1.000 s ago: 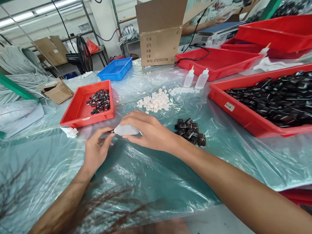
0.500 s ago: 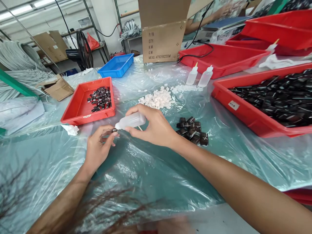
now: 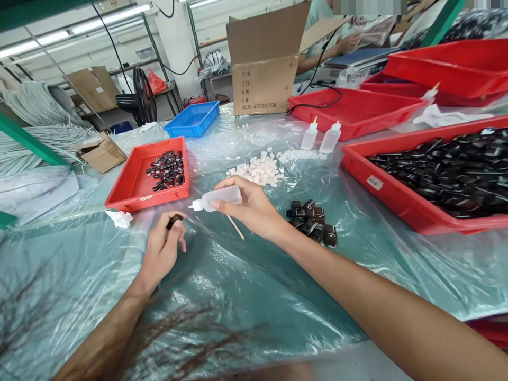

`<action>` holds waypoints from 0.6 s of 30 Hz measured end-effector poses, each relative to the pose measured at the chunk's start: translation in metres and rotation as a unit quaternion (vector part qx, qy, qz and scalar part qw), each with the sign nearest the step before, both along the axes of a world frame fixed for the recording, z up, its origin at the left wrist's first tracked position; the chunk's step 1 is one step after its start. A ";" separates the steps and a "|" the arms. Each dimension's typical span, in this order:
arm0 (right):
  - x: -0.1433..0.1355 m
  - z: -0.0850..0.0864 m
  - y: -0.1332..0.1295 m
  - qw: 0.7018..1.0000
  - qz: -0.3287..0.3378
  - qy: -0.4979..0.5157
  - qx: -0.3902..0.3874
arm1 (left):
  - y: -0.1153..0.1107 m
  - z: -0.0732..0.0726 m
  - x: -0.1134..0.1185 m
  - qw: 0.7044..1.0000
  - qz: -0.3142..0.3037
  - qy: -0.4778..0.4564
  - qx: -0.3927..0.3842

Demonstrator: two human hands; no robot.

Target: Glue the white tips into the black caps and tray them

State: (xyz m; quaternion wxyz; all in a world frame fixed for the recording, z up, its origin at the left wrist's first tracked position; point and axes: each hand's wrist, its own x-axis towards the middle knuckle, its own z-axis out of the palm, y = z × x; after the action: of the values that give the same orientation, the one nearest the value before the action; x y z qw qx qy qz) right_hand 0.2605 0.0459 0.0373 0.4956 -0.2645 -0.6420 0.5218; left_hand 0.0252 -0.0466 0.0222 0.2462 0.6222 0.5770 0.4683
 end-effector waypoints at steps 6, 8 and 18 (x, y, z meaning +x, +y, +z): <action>0.001 0.000 0.002 1.000 0.006 -0.010 0.015 | 0.004 -0.001 0.001 0.996 -0.054 -0.064 0.013; 0.002 0.000 0.003 1.000 0.003 -0.011 0.023 | 0.006 -0.002 0.001 0.995 -0.052 -0.079 0.018; -0.002 -0.006 -0.003 0.994 0.023 -0.069 0.076 | 0.005 0.005 0.003 0.997 0.005 0.000 0.081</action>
State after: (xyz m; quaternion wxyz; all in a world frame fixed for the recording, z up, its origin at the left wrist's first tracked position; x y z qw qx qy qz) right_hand 0.2581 0.0428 0.0311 0.4569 -0.2467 -0.7185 0.4627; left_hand 0.0280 -0.0413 0.0268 0.1927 0.6370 0.5403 0.5149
